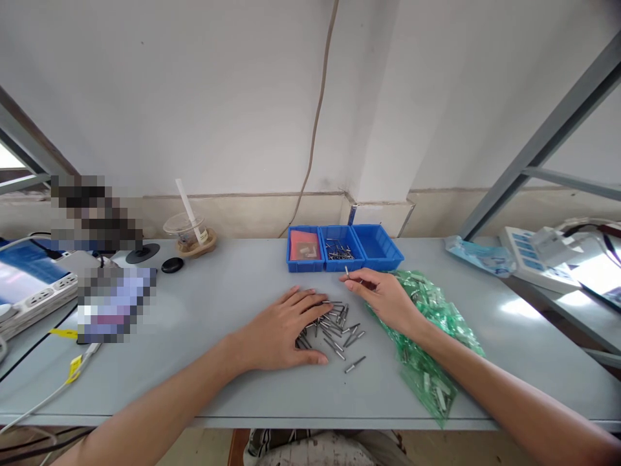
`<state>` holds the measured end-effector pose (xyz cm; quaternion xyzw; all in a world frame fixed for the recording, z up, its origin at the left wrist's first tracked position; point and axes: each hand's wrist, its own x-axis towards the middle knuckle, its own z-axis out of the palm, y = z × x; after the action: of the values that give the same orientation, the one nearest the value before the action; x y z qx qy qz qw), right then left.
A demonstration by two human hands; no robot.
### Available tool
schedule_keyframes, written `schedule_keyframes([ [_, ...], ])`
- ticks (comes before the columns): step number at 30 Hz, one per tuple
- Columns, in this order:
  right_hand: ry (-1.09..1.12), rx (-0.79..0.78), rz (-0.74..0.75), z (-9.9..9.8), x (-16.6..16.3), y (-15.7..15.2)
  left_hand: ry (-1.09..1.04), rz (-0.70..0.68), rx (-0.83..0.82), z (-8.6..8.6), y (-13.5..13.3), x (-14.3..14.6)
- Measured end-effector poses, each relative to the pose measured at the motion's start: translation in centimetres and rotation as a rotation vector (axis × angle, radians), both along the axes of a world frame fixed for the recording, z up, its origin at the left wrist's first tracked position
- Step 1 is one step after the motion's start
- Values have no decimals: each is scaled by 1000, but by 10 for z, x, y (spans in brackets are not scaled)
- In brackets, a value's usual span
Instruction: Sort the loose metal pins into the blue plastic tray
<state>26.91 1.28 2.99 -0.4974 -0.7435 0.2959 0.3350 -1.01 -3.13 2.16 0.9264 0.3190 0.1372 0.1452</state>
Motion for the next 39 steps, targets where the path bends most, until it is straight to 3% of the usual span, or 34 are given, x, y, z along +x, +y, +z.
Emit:
schedule_keyframes([
  [6,-7,9,8,0,0,-1,-15,-14,-41,5,8,-10],
  [20,35,21,-56,3,1,0,-23,-48,-51,0,-2,2],
  [39,49,73,-42,-2,3,1,-25,20,-59,-4,-2,2],
])
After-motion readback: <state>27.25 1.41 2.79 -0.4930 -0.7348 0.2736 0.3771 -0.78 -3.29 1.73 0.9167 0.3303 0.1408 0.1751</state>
